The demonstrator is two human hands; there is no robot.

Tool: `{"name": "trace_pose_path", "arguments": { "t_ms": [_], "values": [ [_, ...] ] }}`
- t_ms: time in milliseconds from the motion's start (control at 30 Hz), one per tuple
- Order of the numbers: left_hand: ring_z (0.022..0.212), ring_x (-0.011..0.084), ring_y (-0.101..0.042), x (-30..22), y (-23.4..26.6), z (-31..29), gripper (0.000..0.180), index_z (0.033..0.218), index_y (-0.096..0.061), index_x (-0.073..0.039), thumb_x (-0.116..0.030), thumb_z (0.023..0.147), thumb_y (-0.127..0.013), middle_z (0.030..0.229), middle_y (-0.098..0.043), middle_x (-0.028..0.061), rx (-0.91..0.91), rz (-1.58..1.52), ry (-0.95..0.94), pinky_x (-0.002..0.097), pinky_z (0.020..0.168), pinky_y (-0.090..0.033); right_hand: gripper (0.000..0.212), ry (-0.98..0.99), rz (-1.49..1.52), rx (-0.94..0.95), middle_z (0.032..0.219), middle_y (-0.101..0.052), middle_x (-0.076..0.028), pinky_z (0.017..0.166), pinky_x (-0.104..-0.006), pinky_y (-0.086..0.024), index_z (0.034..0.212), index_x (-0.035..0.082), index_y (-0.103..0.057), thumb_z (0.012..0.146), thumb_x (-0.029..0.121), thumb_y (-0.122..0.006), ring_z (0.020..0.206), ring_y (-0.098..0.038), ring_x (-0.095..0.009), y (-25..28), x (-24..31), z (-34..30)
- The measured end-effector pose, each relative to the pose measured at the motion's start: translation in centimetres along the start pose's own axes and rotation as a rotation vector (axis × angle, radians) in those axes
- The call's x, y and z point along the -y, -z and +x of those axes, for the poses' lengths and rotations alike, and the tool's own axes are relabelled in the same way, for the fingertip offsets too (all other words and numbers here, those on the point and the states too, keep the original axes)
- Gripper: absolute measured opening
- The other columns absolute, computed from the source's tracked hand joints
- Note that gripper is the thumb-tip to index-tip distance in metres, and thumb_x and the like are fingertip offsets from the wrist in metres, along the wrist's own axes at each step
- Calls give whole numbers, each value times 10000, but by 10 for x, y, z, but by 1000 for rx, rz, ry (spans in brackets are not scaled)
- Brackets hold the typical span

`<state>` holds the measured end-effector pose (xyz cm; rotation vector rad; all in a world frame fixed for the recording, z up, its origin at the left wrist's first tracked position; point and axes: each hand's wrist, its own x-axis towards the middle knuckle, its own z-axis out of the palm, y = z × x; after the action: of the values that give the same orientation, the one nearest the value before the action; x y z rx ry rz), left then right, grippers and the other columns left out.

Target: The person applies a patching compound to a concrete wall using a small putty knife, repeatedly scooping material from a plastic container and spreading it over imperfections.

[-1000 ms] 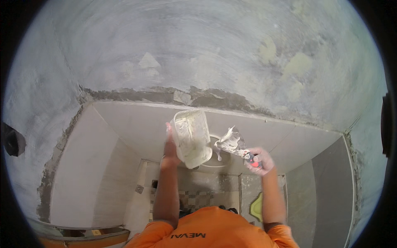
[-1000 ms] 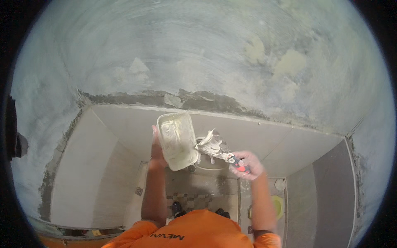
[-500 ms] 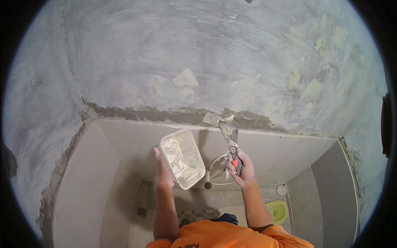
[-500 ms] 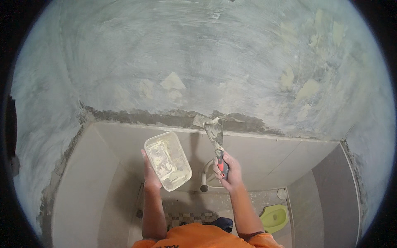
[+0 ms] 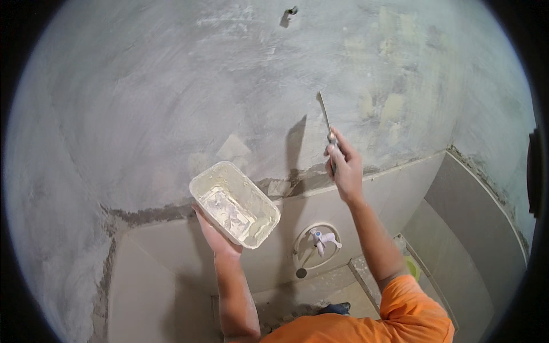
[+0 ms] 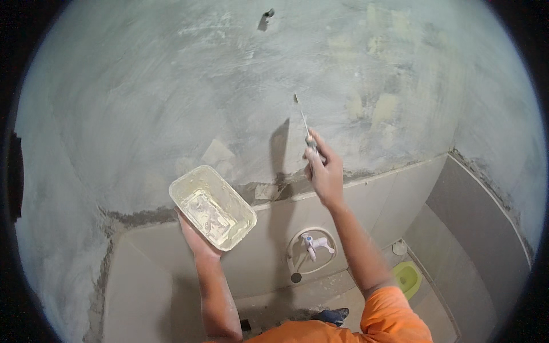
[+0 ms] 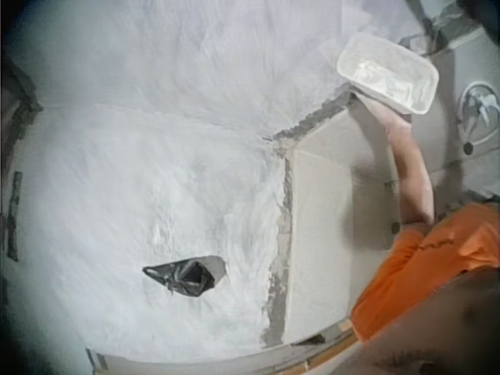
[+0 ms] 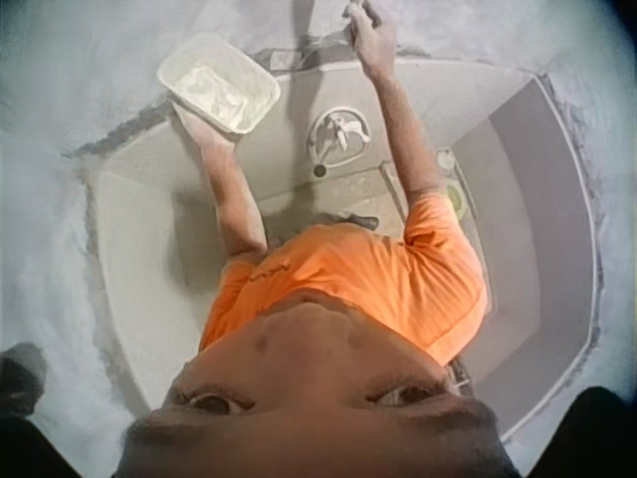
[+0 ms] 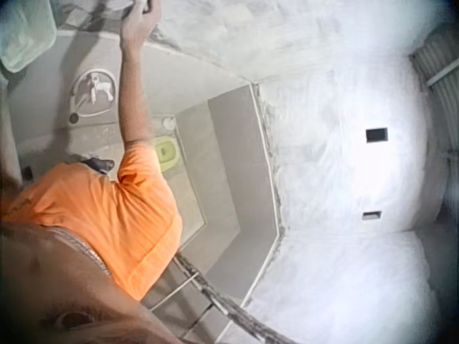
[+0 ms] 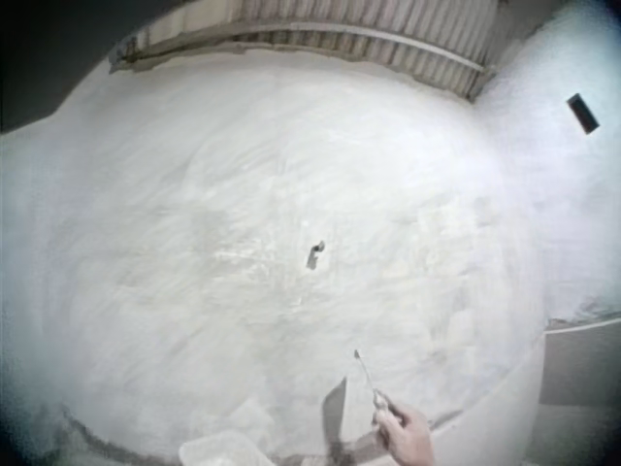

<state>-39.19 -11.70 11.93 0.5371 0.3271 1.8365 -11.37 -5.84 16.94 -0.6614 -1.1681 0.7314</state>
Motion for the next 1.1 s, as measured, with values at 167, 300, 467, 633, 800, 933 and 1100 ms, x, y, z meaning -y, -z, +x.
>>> {"name": "trace_pose_path", "arguments": {
  "t_ms": [167, 300, 467, 633, 800, 933, 1100],
  "values": [
    [1358, 326, -491, 1, -50, 7, 646, 1533, -395, -89, -550, 1088, -313, 1512, -462, 124, 100, -9, -22, 480, 1131, -434, 434, 291, -243, -83, 878, -577, 5, 525, -210, -378, 1469, 61, -558, 1039, 126, -555, 595, -434, -30, 14, 28, 63],
    [1373, 330, -477, 6, -63, 9, 648, 1546, -372, -90, -545, 1088, -314, 1527, -442, 136, 78, 12, 4, 489, 1131, -438, 423, 602, -487, -388, 892, -688, -90, 697, -349, -509, 1426, -9, -567, 1010, 67, -542, 757, -612, -159, 24, 6, 97],
    [1353, 325, -501, 16, -60, 17, 621, 1533, -385, -89, -522, 1093, -321, 1499, -473, 130, 126, -89, 61, 484, 1123, -454, 523, 528, -859, -293, 970, -675, -268, 735, -471, -542, 1501, 24, -479, 991, 115, -548, 817, -673, -417, 4, -53, 91],
    [1334, 324, -519, 35, -34, 31, 603, 1514, -406, -96, -518, 1093, -320, 1472, -495, 116, 163, -148, 171, 488, 1111, -465, 623, 258, -1039, -174, 944, -654, -270, 722, -519, -532, 1588, 128, -350, 998, 128, -549, 816, -658, -454, -8, -150, -20],
    [1365, 333, -485, 25, -42, 21, 626, 1538, -398, -135, -551, 1073, -344, 1516, -460, 102, 73, -66, 126, 497, 1133, -432, 532, 515, -892, -171, 901, -647, -266, 730, -460, -517, 1517, 93, -485, 991, 81, -563, 806, -659, -405, 24, -104, -6],
    [1364, 329, -487, 29, -32, 27, 629, 1537, -399, -132, -552, 1074, -333, 1514, -460, 106, 79, -44, 116, 498, 1132, -432, 437, 632, -755, -357, 922, -666, -280, 724, -447, -512, 1454, 49, -542, 1022, 116, -540, 788, -654, -406, 6, -5, 91],
    [1370, 319, -483, 37, -27, 33, 626, 1533, -405, -125, -545, 1073, -335, 1515, -460, 98, 92, -2, 130, 495, 1131, -429, 633, 392, -954, -274, 846, -645, -293, 680, -541, -516, 1601, 140, -316, 998, 132, -508, 730, -645, -469, -12, -62, 109]
  ]
}}
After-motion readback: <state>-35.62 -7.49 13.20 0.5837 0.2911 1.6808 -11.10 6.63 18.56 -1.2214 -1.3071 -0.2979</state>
